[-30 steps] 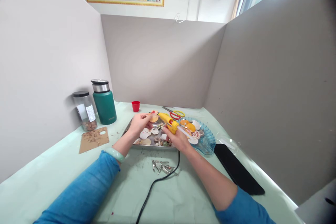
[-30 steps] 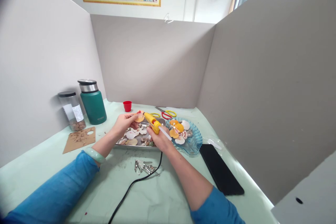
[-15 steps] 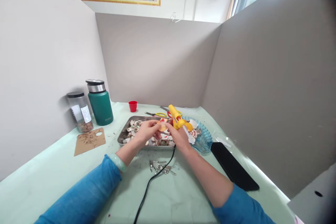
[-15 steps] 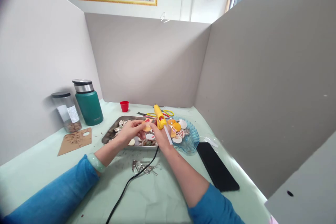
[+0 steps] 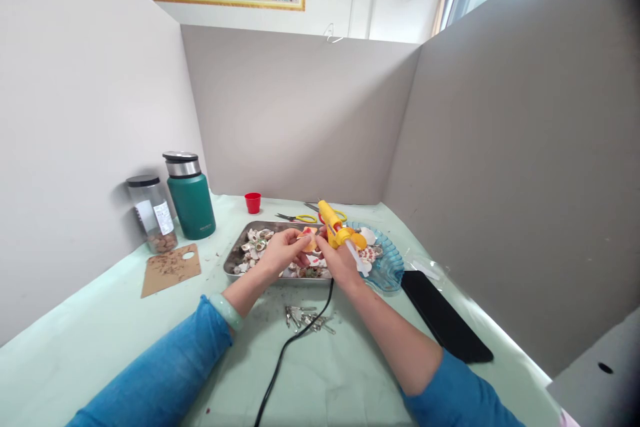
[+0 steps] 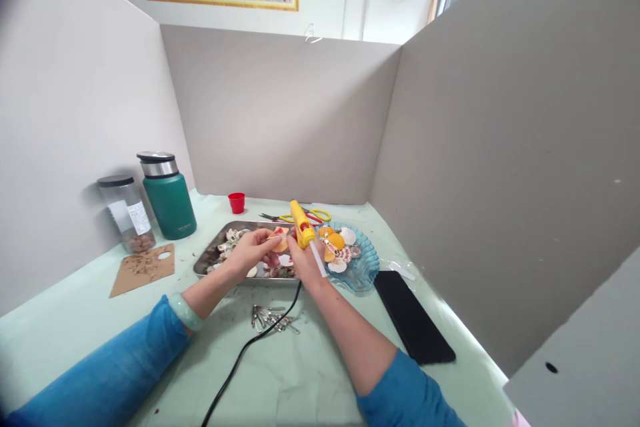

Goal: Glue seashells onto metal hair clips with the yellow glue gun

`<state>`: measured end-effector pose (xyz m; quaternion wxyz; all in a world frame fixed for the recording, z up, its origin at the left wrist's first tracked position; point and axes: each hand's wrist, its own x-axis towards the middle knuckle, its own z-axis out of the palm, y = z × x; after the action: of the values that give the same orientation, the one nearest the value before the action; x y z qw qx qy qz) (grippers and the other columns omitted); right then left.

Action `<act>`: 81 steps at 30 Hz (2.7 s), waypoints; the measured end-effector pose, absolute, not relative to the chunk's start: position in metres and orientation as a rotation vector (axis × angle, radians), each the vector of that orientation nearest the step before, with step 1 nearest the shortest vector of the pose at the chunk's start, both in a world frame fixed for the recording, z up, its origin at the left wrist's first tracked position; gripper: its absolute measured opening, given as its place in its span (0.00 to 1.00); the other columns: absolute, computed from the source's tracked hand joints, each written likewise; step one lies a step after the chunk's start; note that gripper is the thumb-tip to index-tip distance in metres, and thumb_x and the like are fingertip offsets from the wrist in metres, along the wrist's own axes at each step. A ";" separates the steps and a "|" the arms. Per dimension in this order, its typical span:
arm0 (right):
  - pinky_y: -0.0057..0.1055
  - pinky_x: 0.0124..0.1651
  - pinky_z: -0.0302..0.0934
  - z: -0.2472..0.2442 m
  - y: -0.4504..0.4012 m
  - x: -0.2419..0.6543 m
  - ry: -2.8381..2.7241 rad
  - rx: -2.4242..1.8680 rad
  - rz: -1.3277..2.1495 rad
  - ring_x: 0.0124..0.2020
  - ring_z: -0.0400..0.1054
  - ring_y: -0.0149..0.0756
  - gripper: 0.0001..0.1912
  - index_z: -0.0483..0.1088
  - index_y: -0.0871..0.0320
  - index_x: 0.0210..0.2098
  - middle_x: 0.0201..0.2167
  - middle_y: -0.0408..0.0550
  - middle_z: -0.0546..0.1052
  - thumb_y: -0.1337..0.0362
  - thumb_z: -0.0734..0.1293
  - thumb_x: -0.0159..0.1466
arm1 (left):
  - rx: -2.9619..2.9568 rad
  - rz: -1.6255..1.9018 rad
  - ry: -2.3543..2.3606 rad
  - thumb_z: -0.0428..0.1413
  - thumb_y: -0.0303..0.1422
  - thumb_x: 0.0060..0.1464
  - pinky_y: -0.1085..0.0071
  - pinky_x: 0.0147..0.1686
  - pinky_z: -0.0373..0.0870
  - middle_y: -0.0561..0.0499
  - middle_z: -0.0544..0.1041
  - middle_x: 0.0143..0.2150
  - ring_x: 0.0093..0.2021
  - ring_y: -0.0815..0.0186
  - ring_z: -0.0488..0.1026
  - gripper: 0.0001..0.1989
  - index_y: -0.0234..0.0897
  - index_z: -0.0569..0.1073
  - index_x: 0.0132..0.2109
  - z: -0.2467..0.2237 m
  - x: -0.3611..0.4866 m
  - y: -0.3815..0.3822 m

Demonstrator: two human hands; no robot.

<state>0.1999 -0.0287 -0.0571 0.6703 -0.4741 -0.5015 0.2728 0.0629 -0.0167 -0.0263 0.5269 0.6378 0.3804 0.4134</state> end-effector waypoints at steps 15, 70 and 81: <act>0.25 0.22 0.60 -0.055 -0.029 0.201 -1.072 -0.984 0.727 0.21 0.63 0.28 0.15 0.68 0.59 0.37 0.24 0.39 0.69 0.59 0.68 0.51 | 1.555 1.020 0.890 0.59 0.43 0.48 0.75 0.22 0.72 0.51 0.76 0.26 0.22 0.68 0.75 0.20 0.31 0.74 0.43 -0.033 0.062 -0.012; 0.28 0.28 0.64 -0.062 -0.031 0.199 -1.080 -0.927 0.621 0.24 0.66 0.30 0.17 0.69 0.59 0.38 0.27 0.43 0.72 0.56 0.68 0.54 | 1.526 1.189 0.732 0.60 0.42 0.48 0.78 0.16 0.64 0.52 0.74 0.27 0.16 0.76 0.65 0.18 0.32 0.77 0.40 -0.038 0.059 -0.012; 0.27 0.27 0.64 -0.061 -0.031 0.199 -1.078 -0.937 0.635 0.23 0.65 0.29 0.16 0.70 0.59 0.39 0.26 0.43 0.72 0.57 0.68 0.54 | 1.532 1.198 0.735 0.59 0.42 0.49 0.78 0.16 0.64 0.52 0.73 0.29 0.16 0.76 0.65 0.17 0.32 0.78 0.39 -0.037 0.059 -0.014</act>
<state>0.1985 -0.0309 -0.0615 0.7100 -0.4221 -0.4857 0.2860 0.0586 -0.0139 -0.0370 0.5064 0.6353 0.3049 0.4969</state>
